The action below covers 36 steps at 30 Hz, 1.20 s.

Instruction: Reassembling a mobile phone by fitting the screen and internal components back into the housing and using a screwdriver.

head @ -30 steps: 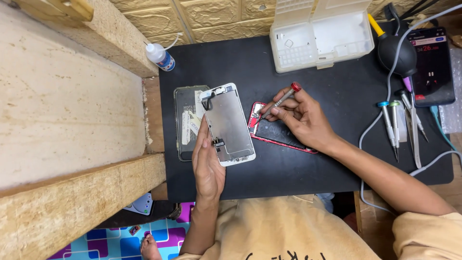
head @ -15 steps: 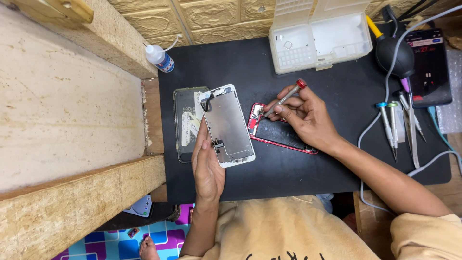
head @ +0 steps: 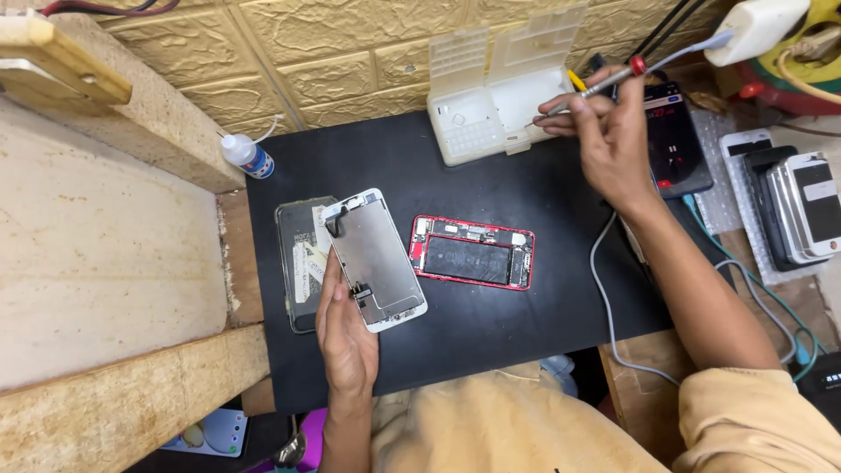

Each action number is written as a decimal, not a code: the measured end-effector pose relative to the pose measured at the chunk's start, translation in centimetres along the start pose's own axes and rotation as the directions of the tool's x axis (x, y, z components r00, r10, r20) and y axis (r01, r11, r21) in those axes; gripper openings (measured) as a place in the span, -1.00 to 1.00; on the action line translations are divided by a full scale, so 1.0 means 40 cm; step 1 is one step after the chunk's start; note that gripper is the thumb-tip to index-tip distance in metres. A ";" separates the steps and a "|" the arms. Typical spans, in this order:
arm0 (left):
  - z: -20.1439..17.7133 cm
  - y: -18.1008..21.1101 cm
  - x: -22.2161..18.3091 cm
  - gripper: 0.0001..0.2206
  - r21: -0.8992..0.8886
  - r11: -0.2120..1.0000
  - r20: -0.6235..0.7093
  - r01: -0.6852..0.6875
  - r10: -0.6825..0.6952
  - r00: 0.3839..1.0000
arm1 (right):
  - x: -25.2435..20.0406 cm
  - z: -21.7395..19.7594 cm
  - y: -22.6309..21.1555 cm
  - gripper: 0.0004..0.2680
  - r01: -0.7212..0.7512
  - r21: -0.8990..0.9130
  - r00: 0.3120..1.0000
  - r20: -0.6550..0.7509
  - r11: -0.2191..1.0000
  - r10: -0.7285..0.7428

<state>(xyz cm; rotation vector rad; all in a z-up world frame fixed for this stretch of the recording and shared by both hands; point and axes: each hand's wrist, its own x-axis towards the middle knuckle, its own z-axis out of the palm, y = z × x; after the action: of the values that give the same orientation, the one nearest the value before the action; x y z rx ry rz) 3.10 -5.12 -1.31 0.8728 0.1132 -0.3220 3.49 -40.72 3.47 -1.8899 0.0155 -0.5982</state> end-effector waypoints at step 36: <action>0.022 0.006 -0.005 -0.40 0.028 0.999 -0.007 -0.028 0.028 1.000 | -0.266 -0.225 -0.117 -0.76 -0.164 -0.885 0.967 -0.057 0.435 0.250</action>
<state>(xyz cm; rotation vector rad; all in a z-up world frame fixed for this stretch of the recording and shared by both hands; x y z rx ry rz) 2.95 -5.60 -0.52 0.9022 0.1036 -0.2948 -10.75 -43.64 5.81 -2.8909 0.6308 -0.3291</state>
